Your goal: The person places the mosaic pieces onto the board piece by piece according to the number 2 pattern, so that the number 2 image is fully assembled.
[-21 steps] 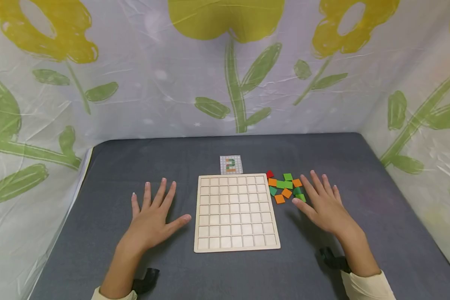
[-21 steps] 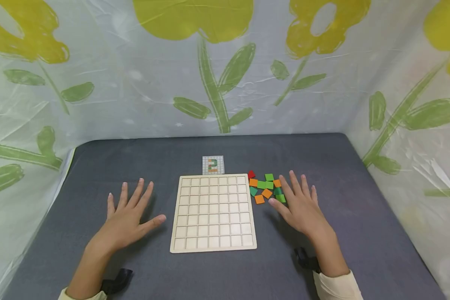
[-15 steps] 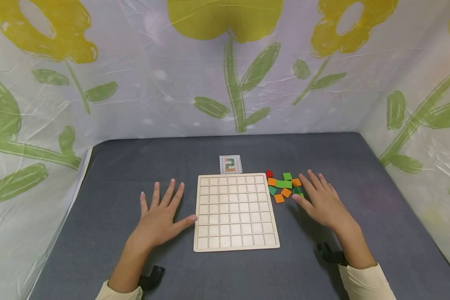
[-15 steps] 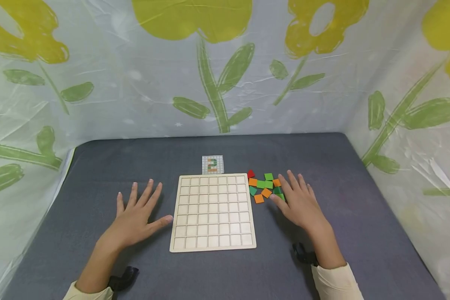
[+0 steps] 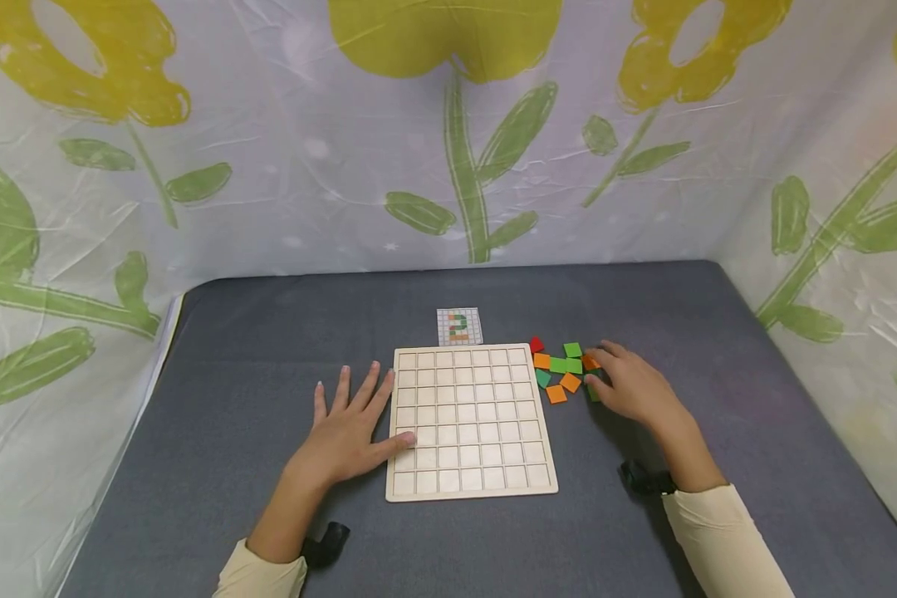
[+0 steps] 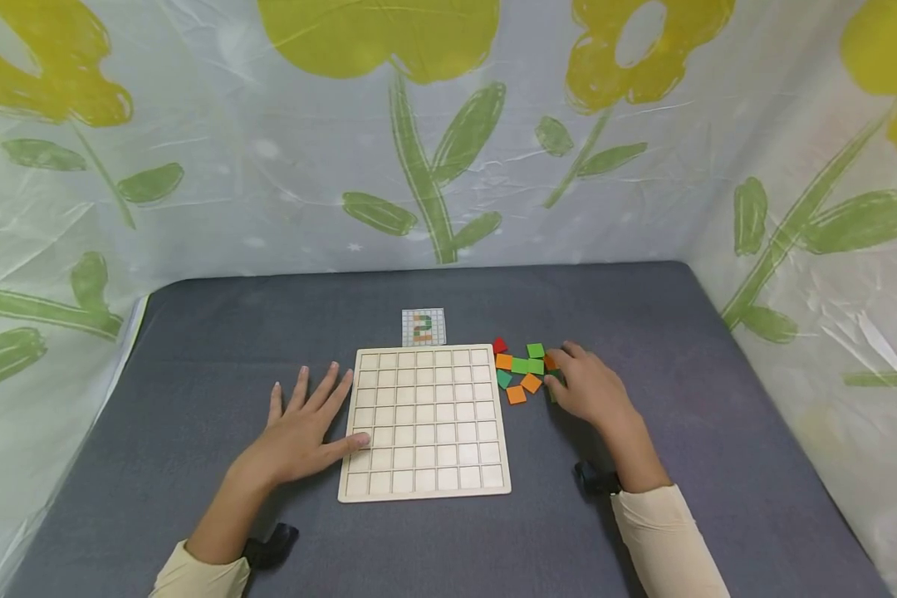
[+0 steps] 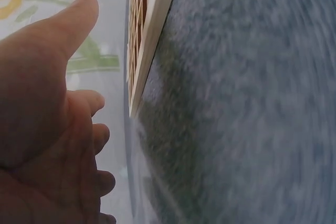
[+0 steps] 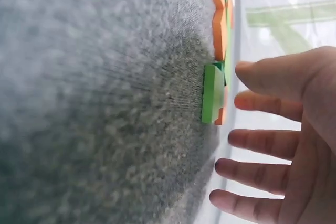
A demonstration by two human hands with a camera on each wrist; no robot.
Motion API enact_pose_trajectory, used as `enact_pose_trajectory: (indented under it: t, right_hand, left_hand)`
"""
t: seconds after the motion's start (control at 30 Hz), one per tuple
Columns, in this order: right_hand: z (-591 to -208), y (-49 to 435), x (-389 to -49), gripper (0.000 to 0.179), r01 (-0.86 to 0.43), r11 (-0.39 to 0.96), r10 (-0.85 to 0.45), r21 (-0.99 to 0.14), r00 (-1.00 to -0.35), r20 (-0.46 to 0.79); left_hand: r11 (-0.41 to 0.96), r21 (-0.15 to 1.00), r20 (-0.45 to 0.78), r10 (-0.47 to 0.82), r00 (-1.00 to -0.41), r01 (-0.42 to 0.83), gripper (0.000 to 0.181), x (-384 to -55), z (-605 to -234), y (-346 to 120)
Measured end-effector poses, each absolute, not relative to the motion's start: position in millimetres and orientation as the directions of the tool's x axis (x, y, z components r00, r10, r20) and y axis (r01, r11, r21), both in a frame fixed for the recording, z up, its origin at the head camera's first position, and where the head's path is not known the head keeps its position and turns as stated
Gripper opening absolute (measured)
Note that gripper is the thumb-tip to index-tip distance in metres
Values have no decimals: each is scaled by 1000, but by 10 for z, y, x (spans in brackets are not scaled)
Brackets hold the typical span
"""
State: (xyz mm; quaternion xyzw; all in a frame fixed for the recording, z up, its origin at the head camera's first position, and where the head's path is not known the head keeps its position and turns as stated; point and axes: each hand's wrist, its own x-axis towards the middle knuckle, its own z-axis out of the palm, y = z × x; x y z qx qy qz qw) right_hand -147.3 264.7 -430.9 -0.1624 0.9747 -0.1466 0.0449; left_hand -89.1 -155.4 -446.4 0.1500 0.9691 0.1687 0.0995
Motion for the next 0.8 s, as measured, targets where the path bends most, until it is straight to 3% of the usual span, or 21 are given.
enact_pose_trajectory:
  t: [0.4, 0.8]
  right_hand:
    - [-4330, 2595, -1643, 30, -267, 925, -261, -270, -964, 60]
    - [-4373, 2534, -1678, 27, -222, 938, -221, -264, -975, 35]
  left_hand:
    - [879, 399, -208, 364, -908, 261, 110, -921, -4512, -1485]
    - [871, 420, -246, 379, -892, 255, 123, -922, -4507, -1481]
